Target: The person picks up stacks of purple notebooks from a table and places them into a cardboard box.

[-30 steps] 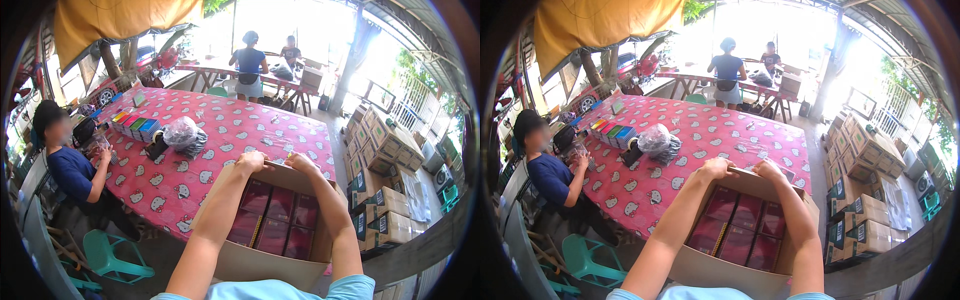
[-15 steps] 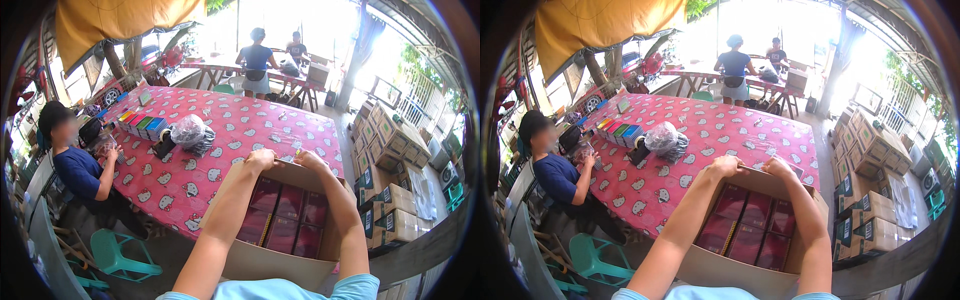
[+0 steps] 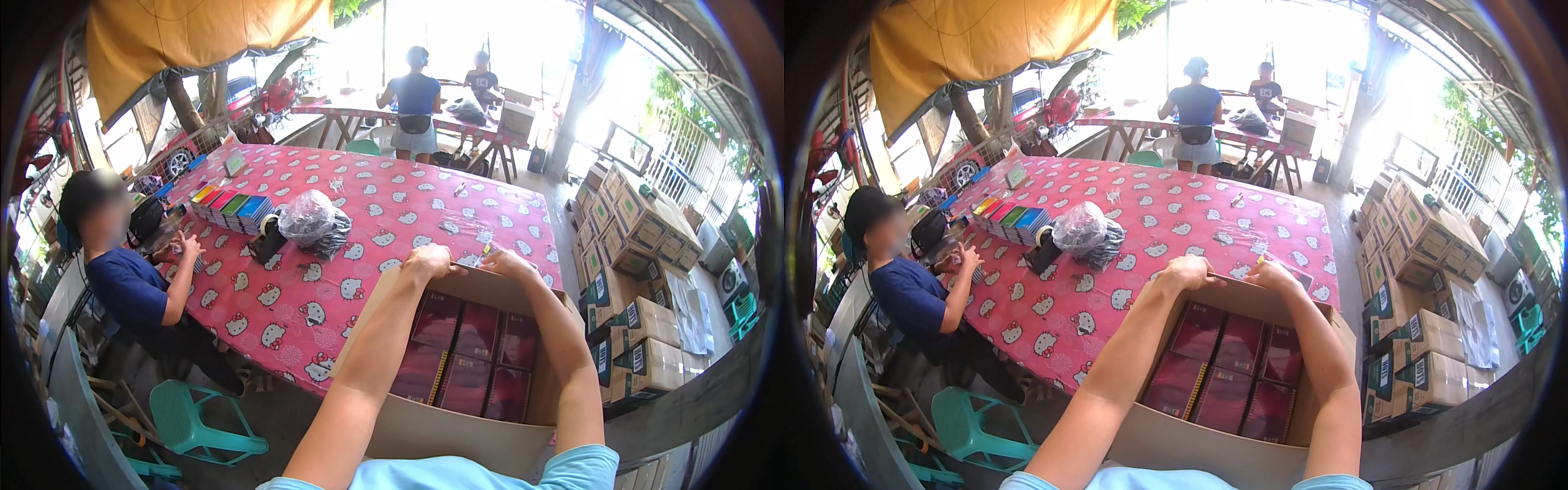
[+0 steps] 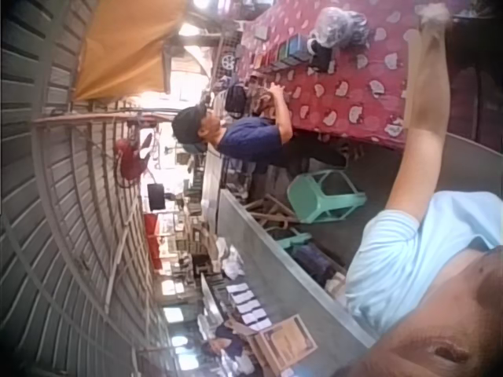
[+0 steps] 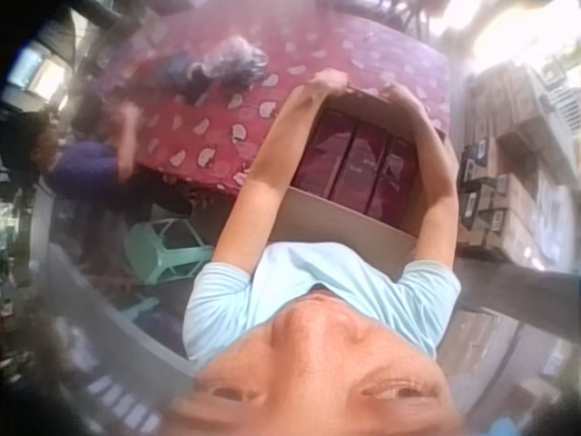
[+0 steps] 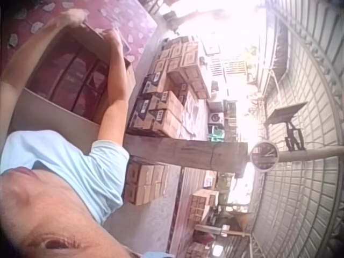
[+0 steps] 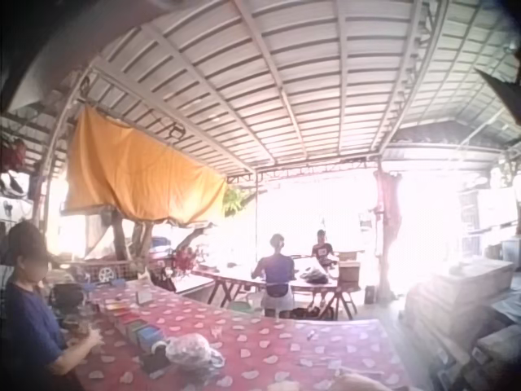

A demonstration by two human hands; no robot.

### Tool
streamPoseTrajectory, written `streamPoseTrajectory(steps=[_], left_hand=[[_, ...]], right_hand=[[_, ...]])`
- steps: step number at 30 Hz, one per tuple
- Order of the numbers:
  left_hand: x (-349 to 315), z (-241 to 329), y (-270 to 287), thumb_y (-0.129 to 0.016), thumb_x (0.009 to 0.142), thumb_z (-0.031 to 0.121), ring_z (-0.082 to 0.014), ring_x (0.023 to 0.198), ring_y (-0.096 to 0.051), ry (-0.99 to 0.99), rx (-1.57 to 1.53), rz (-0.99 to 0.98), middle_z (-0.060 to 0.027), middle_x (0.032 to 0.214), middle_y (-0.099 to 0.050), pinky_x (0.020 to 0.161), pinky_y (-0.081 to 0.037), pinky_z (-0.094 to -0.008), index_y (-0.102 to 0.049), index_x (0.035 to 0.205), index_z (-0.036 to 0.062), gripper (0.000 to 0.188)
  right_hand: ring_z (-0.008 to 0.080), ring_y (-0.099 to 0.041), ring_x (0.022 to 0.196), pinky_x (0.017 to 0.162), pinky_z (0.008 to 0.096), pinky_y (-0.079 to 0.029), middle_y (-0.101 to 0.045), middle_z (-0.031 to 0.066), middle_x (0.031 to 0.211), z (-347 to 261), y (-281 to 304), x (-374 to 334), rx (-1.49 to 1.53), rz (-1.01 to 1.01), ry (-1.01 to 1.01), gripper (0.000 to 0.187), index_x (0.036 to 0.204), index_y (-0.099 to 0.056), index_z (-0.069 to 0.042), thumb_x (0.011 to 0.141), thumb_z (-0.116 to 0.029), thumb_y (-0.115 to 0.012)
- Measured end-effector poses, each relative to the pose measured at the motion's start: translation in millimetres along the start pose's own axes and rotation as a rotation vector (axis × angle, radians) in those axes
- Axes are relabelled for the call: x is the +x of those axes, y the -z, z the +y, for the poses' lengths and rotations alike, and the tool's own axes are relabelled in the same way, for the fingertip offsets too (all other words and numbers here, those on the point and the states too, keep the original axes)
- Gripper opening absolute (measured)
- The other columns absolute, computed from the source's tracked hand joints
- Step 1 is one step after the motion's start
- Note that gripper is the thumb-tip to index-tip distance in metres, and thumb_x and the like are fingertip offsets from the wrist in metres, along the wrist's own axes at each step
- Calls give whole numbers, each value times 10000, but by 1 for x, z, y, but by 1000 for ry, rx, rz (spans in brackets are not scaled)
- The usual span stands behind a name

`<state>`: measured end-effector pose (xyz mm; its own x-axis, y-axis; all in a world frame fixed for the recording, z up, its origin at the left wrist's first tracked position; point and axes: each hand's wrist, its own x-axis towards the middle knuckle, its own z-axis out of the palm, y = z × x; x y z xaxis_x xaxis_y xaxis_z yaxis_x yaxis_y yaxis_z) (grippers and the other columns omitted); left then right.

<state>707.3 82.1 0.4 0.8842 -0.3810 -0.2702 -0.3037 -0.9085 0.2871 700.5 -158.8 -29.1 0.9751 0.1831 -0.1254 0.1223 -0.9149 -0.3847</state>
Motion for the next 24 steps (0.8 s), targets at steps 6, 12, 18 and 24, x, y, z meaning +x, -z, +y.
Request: streamPoseTrajectory(steps=[6, 12, 18, 24], left_hand=[[-10, 2, 9, -662, 754, 690, -310, 1161, -606, -31, -47, -25, -89, 1223, -653, 942, -504, -537, -685, 1187, 190, 661], [-26, 5, 21, -679, 744, 686, -287, 1206, -569, 52, -91, -71, -54, 1248, -641, 974, -473, -494, -681, 1193, 304, 589], [-24, 5, 21, -673, 756, 681, -282, 1204, -570, 16, -76, -75, -53, 1250, -641, 971, -475, -488, -675, 1209, 279, 605], [-10, 0, 11, -655, 772, 685, -284, 1189, -582, -21, -39, -68, -73, 1247, -642, 976, -478, -461, -674, 1211, 227, 635]], right_hand=[[270, -672, 1024, 902, 368, -502, -701, 158, 1108, 2, -1, 2, 2, 1, 7, 424, 1143, -701, -87, 850, -392, -681], [270, -670, 1026, 897, 372, -500, -698, 161, 1111, -5, 1, -1, -17, -23, -2, 420, 1153, -698, -104, 851, -396, -688], [269, -671, 1016, 896, 368, -499, -700, 156, 1110, 0, -2, 1, -7, -7, -5, 401, 1146, -704, -115, 854, -390, -683], [259, -672, 1010, 891, 363, -502, -703, 148, 1105, 3, -3, 4, -9, -30, 25, 392, 1145, -705, -117, 849, -374, -688]])
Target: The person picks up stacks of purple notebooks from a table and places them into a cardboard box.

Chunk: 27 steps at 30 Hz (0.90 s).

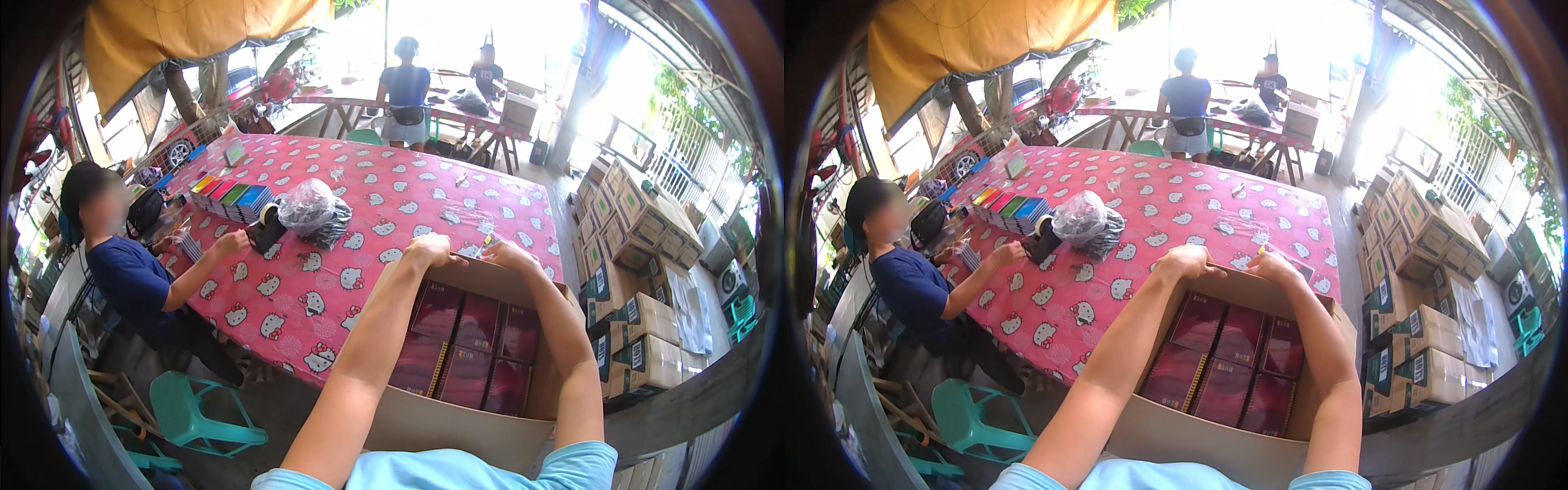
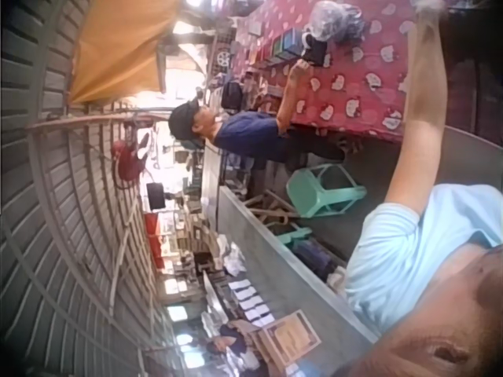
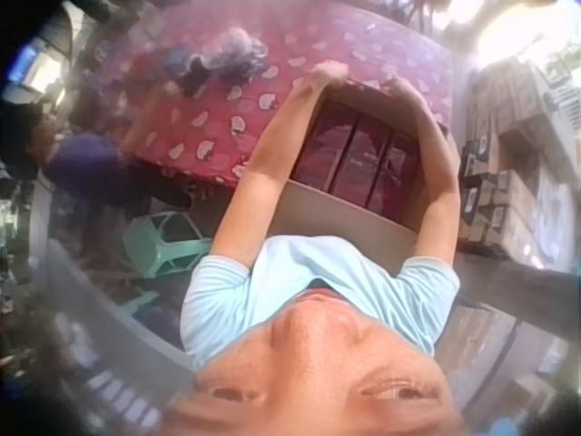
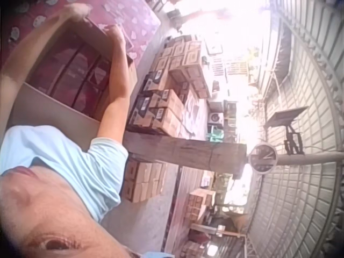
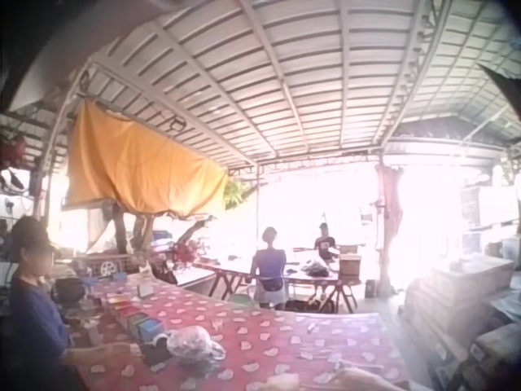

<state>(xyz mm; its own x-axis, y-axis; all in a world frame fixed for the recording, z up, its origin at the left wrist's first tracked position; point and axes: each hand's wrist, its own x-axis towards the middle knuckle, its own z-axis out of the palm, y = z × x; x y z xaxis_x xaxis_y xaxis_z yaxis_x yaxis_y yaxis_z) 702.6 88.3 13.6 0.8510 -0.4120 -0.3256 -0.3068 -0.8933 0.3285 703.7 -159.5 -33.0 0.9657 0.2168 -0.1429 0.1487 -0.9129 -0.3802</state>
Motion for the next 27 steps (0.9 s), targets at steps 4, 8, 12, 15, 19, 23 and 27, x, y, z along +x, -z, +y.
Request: streamPoseTrajectory(steps=[4, 8, 12, 15, 19, 23, 27], left_hand=[[-9, 3, 4, -649, 773, 690, -290, 1192, -580, 27, -1, -9, -83, 1248, -640, 981, -474, -469, -672, 1210, 219, 643], [-9, 3, 5, -657, 758, 701, -298, 1196, -576, 9, 0, -8, -84, 1248, -639, 980, -472, -483, -665, 1220, 215, 670], [-13, 7, 8, -661, 750, 706, -298, 1197, -576, 25, -15, -17, -89, 1248, -637, 976, -475, -488, -662, 1223, 209, 687], [-15, 6, 9, -662, 751, 703, -299, 1198, -574, 52, -33, -12, -92, 1250, -634, 969, -476, -496, -658, 1225, 204, 689], [1, -11, 1, -643, 750, 725, -317, 1174, -588, 3, 10, 6, -127, 1237, -635, 952, -488, -497, -661, 1213, 169, 724], [2, -14, -2, -660, 690, 765, -309, 1164, -606, -59, 48, 44, -139, 1243, -642, 952, -509, -458, -648, 1213, 67, 871], [-8, 6, 0, -657, 710, 748, -329, 1139, -610, -25, 22, 80, -133, 1211, -652, 924, -517, -476, -672, 1195, 134, 782]], right_hand=[[254, -672, 1003, 887, 359, -503, -705, 142, 1103, -3, 1, -1, -4, -22, 19, 385, 1143, -705, -117, 845, -360, -692], [253, -671, 1006, 888, 359, -502, -704, 140, 1107, 2, -1, 1, 7, -4, 24, 383, 1140, -706, -115, 841, -354, -694], [254, -668, 1019, 897, 357, -500, -703, 140, 1111, 2, 1, -3, 38, 2, -16, 385, 1138, -707, -116, 835, -353, -695], [258, -666, 1031, 906, 360, -500, -700, 141, 1119, -1, 1, -4, 15, 16, -20, 388, 1142, -707, -119, 832, -353, -696], [259, -679, 1006, 895, 368, -510, -704, 144, 1104, -8, -6, 8, -44, 22, 43, 387, 1142, -711, -133, 828, -358, -699], [236, -706, 890, 822, 363, -535, -725, 141, 1016, 22, -14, 30, -62, 24, 161, 348, 1083, -737, -120, 814, -339, -711], [195, -700, 833, 764, 349, -530, -737, 132, 908, 48, -18, 21, 10, 119, 248, 323, 1034, -742, -92, 817, -329, -713]])
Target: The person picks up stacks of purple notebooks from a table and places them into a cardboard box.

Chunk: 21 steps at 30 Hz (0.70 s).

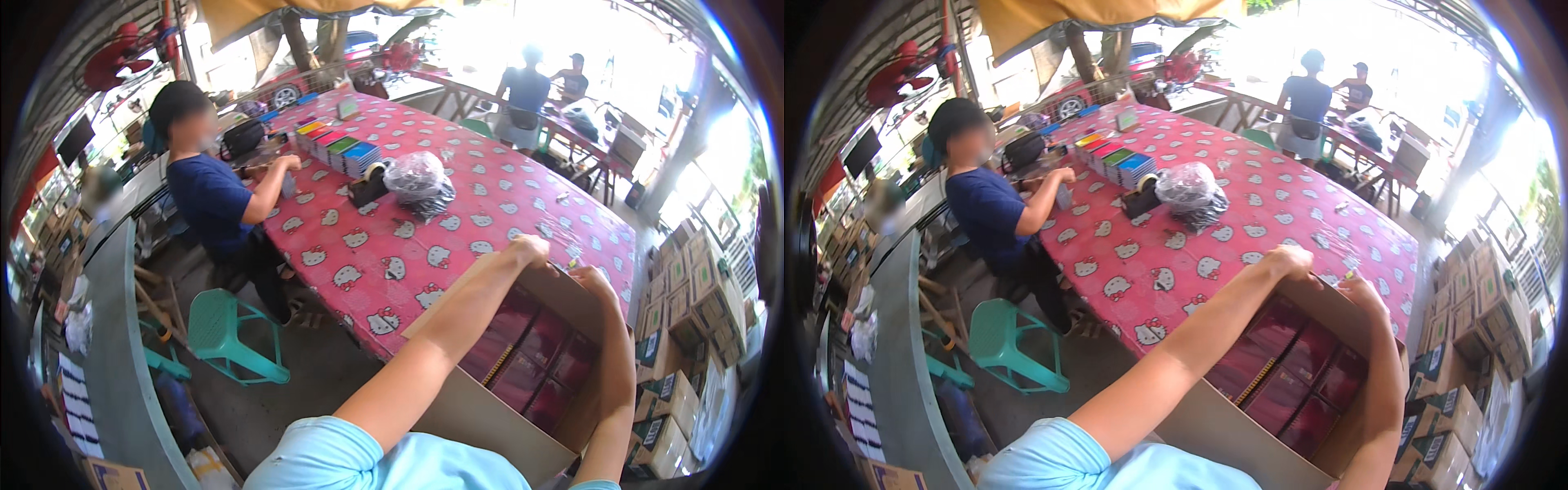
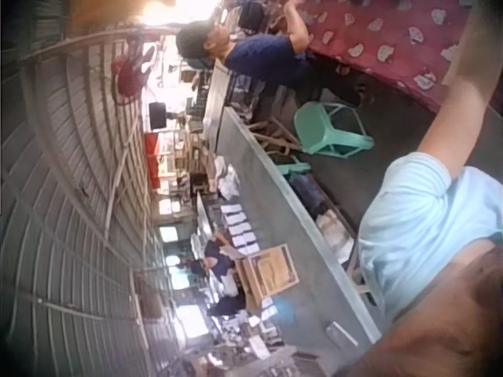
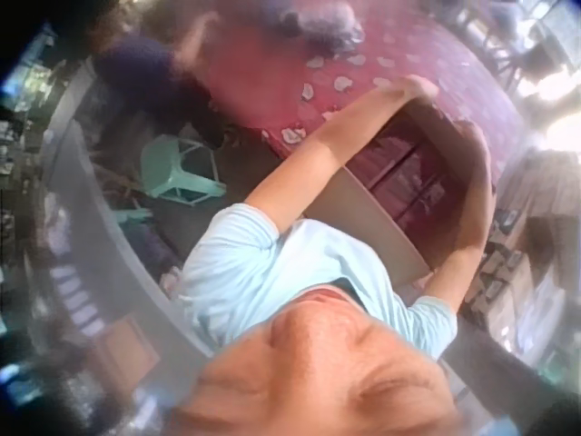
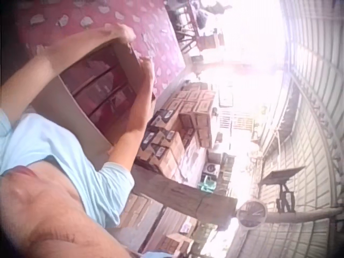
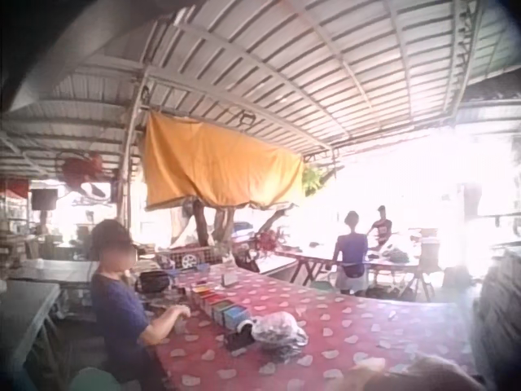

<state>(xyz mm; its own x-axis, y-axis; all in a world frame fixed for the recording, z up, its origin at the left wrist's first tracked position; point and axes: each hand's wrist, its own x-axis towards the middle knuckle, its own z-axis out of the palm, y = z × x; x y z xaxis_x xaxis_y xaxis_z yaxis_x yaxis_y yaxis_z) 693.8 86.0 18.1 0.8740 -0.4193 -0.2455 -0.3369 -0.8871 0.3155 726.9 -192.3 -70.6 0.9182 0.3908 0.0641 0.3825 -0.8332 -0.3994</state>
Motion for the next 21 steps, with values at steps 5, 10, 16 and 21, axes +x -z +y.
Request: streamPoseTrajectory(steps=[5, 10, 16, 21], left_hand=[[-1, -10, -2, -667, 703, 744, -323, 1141, -611, 22, -19, -5, -128, 1225, -648, 935, -512, -479, -682, 1191, 160, 762], [3, -11, -3, -666, 722, 727, -292, 1113, -629, 13, 2, -5, -97, 1183, -674, 927, -516, -462, -687, 1191, 202, 704], [4, -3, -3, -674, 746, 687, -280, 1084, -642, -20, 7, 0, -69, 1172, -684, 922, -517, -435, -688, 1195, 257, 622], [4, -15, -5, -688, 697, 730, -267, 1077, -655, -49, -27, 16, -109, 1130, -698, 911, -509, -413, -704, 1121, 87, 770]], right_hand=[[135, -640, 744, 705, 350, -502, -713, 129, 795, -21, 1, 2, 84, -11, -124, 299, 990, -735, -58, 832, -310, -701], [147, -661, 755, 708, 350, -509, -716, 142, 800, -36, 8, -2, 72, -7, -189, 307, 987, -739, -63, 825, -321, -706], [172, -689, 751, 695, 360, -519, -723, 146, 814, -37, 16, -10, 78, -6, -220, 293, 975, -745, -70, 813, -312, -708], [161, -683, 732, 686, 358, -519, -713, 152, 781, -54, 15, -6, 87, -4, -233, 280, 933, -744, -57, 809, -305, -709]])
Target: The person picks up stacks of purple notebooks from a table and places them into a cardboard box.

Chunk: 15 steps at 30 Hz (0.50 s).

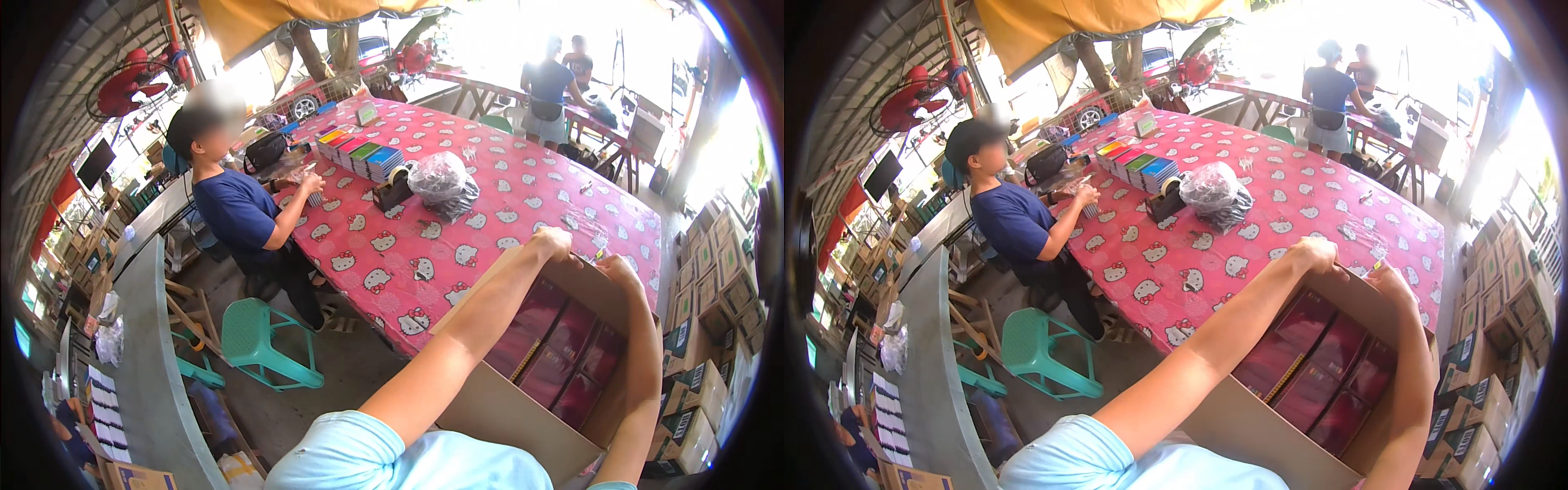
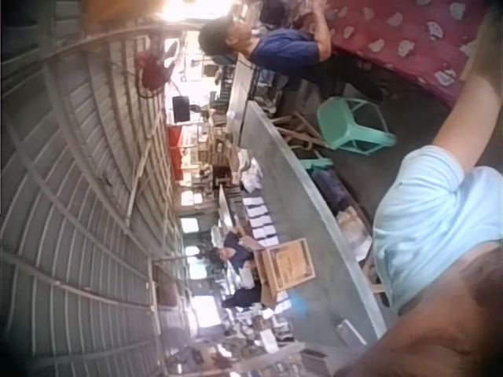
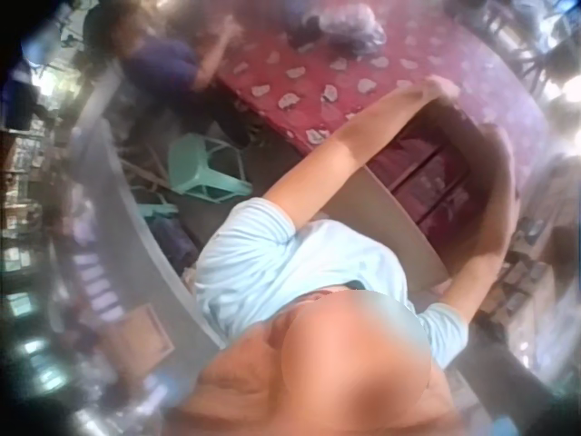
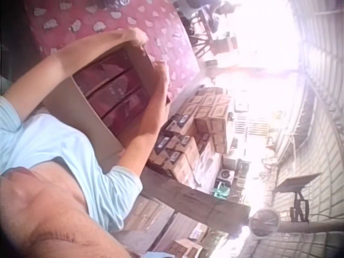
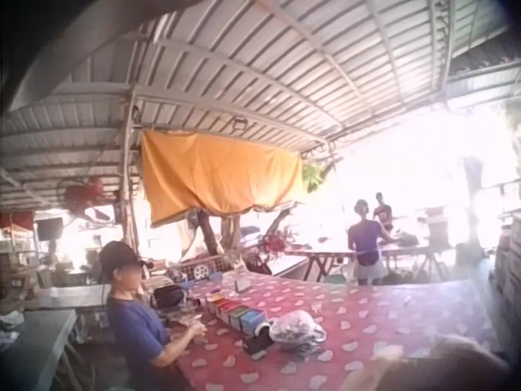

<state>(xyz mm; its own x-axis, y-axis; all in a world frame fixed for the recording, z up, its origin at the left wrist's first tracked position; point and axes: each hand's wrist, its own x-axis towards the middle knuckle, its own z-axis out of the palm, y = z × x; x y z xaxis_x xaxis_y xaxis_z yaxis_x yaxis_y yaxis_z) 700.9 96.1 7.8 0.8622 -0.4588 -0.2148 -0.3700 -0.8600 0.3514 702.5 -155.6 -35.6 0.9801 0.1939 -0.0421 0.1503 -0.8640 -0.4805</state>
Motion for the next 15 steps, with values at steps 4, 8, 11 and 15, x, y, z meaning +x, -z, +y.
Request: streamPoseTrajectory(steps=[4, 8, 11, 15], left_hand=[[-4, 6, 2, -675, 699, 742, -271, 1080, -654, 12, 13, 1, -112, 1135, -696, 910, -509, -421, -701, 1126, 84, 784], [-4, 6, 2, -660, 705, 751, -278, 1089, -650, 5, 35, 23, -115, 1149, -690, 914, -512, -428, -699, 1134, 89, 790], [-2, 3, 2, -652, 708, 757, -284, 1103, -643, 0, 31, -5, -118, 1170, -681, 925, -513, -432, -690, 1158, 96, 800], [3, 4, -1, -645, 729, 740, -269, 1130, -622, 48, 42, -25, -78, 1205, -667, 942, -509, -446, -675, 1216, 244, 696]], right_hand=[[162, -676, 727, 682, 360, -516, -715, 151, 783, 2, 1, -3, -2, 3, -22, 288, 936, -747, -60, 804, -314, -715], [166, -668, 710, 681, 360, -513, -716, 140, 776, 8, 0, 0, 15, 23, 29, 300, 940, -753, -64, 799, -327, -723], [168, -669, 711, 688, 358, -515, -715, 139, 772, 0, 3, 1, -39, -15, -7, 317, 943, -751, -63, 797, -343, -725], [168, -668, 711, 692, 359, -516, -710, 141, 758, 4, 1, 6, -101, -41, -9, 330, 938, -752, -63, 800, -362, -722]])
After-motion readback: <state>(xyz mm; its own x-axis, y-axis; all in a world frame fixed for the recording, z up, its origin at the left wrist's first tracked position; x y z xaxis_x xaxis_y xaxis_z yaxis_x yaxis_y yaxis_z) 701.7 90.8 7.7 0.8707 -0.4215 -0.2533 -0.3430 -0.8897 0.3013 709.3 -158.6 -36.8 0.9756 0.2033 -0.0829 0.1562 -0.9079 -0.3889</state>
